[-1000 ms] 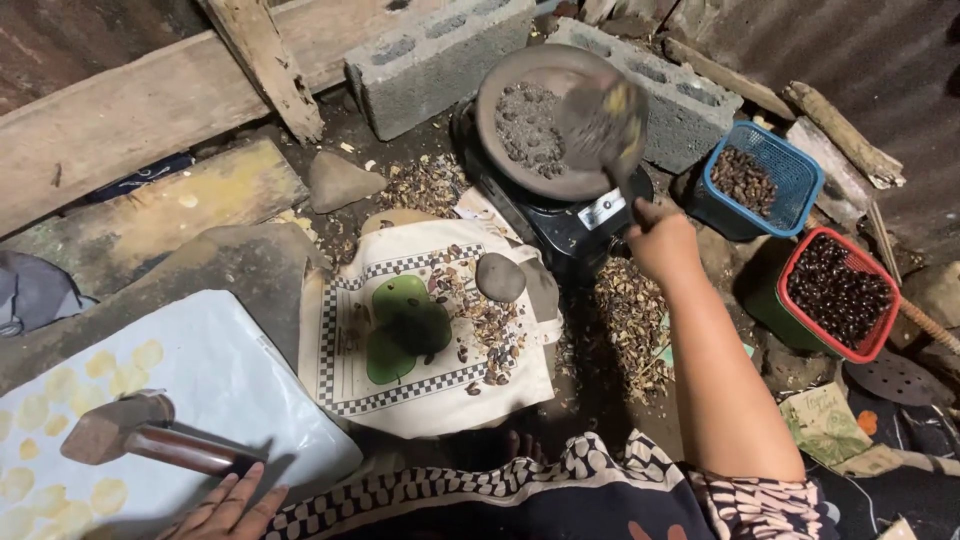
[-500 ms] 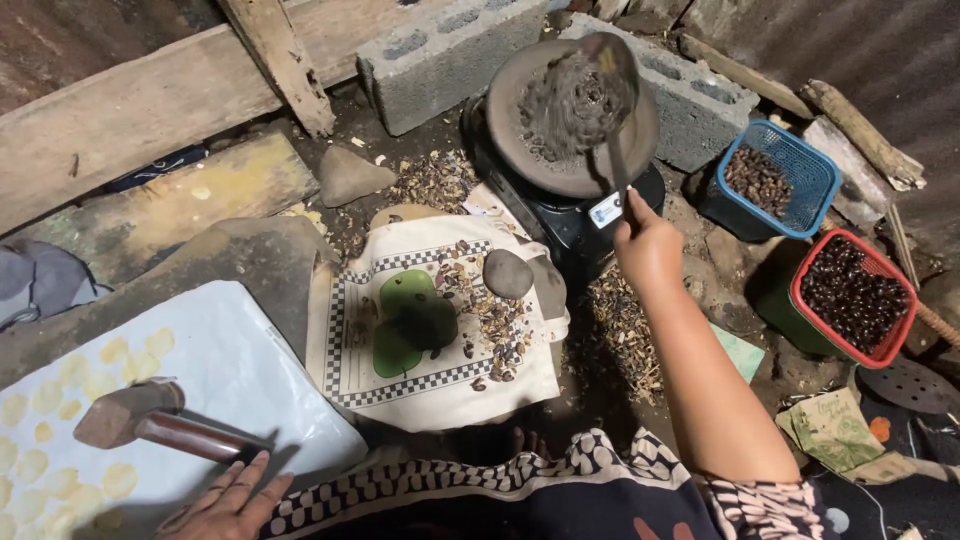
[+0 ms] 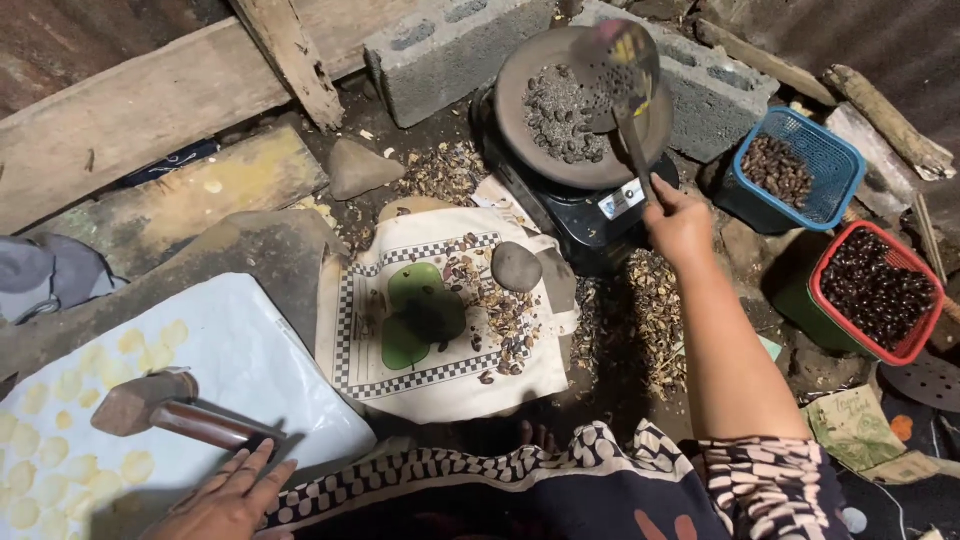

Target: Cracking nuts with a wooden mallet and cleaning the kernels using a stone

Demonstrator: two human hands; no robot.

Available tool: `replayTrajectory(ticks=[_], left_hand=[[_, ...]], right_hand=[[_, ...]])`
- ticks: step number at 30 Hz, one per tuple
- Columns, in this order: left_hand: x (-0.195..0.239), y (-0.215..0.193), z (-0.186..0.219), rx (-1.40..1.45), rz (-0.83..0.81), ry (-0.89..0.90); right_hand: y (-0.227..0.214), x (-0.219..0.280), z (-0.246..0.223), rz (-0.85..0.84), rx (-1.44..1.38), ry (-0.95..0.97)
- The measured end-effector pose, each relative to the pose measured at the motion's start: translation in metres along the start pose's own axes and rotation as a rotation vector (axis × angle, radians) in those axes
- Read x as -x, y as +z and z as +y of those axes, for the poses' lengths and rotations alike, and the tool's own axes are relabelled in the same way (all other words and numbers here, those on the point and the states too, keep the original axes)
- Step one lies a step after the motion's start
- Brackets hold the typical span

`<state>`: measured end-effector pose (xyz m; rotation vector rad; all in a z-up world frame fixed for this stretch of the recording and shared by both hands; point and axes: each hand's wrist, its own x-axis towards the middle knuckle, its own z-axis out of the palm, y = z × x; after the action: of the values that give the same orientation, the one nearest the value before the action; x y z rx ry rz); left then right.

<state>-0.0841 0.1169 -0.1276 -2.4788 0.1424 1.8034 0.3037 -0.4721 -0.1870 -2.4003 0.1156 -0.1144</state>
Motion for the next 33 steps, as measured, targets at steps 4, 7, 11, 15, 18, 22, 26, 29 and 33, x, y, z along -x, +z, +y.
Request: replayTrajectory(ticks=[4, 7, 11, 15, 18, 22, 26, 29, 33], left_hand=[[0.016, -0.015, 0.014, 0.036, -0.004, -0.02], [0.012, -0.011, 0.013, 0.035, 0.005, -0.011], [0.043, -0.047, 0.034, 0.037, -0.077, 0.01], [0.047, -0.032, 0.042, 0.081, 0.215, 0.099], [0.066, -0.038, 0.065, 0.101, 0.285, 0.161], [0.057, -0.019, 0.085, 0.084, 0.136, 0.136], [0.062, -0.036, 0.099, 0.149, 0.091, 0.147], [0.04, -0.057, 0.106, 0.093, 0.395, 0.189], [-0.029, -0.091, 0.104, -0.155, 1.253, 0.245]], right_hand=[[-0.029, 0.028, -0.034, 0.031, 0.146, -0.148], [-0.047, 0.049, -0.067, -0.002, 0.211, -0.084], [-0.035, 0.05, -0.045, -0.018, 0.243, -0.188], [-0.018, 0.019, -0.005, 0.016, 0.353, -0.308], [0.003, 0.0, 0.025, 0.019, 0.262, -0.409], [0.007, 0.015, -0.03, 0.007, 0.728, -0.242], [0.032, 0.076, -0.139, 0.136, 0.351, -0.74], [0.094, 0.126, -0.147, -0.226, 0.0, -0.671], [0.136, 0.182, -0.126, -0.511, 0.23, -0.872]])
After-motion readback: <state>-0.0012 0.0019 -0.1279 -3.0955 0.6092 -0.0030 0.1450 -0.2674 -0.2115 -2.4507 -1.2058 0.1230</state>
